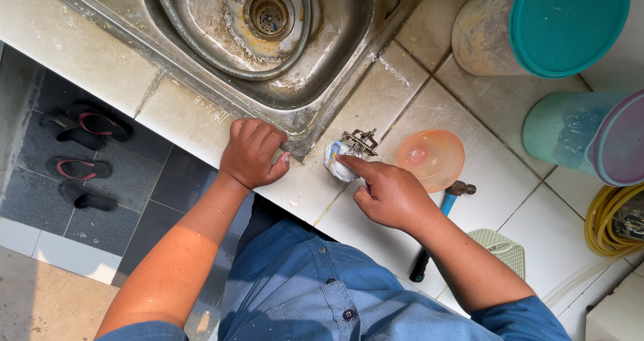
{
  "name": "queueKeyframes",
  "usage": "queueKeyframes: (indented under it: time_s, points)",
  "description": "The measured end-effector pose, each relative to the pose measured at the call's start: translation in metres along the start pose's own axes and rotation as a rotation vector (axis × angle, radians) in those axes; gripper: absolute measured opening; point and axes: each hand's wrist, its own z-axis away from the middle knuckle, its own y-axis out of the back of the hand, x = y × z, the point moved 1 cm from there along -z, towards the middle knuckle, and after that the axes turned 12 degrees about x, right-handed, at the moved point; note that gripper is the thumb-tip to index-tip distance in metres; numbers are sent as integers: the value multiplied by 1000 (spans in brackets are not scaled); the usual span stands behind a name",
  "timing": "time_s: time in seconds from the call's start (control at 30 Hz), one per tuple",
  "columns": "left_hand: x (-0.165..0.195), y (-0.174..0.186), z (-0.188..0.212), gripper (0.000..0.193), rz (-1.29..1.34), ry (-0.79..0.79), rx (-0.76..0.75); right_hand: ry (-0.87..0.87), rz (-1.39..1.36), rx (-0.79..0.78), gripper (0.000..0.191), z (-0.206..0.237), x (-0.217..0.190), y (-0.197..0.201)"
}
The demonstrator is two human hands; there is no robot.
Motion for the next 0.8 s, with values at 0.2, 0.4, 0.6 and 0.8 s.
queueKeyframes:
  time_s: [0.2, 0.4, 0.6, 0.8]
  points:
    - [-1, 1, 1, 24, 5, 7, 8, 111, 59, -25, 63, -10, -2, 3]
    - [-3, 3, 3, 25, 14, 8, 12, 275, 65, 18, 65, -18, 0, 6]
    - [-4, 3, 4, 25, 8, 3, 18, 212, 225, -87, 62, -22, -9, 11]
    - [-5, 4, 6, 25, 20, 6, 24, 242, 313, -143, 64, -23, -17, 12]
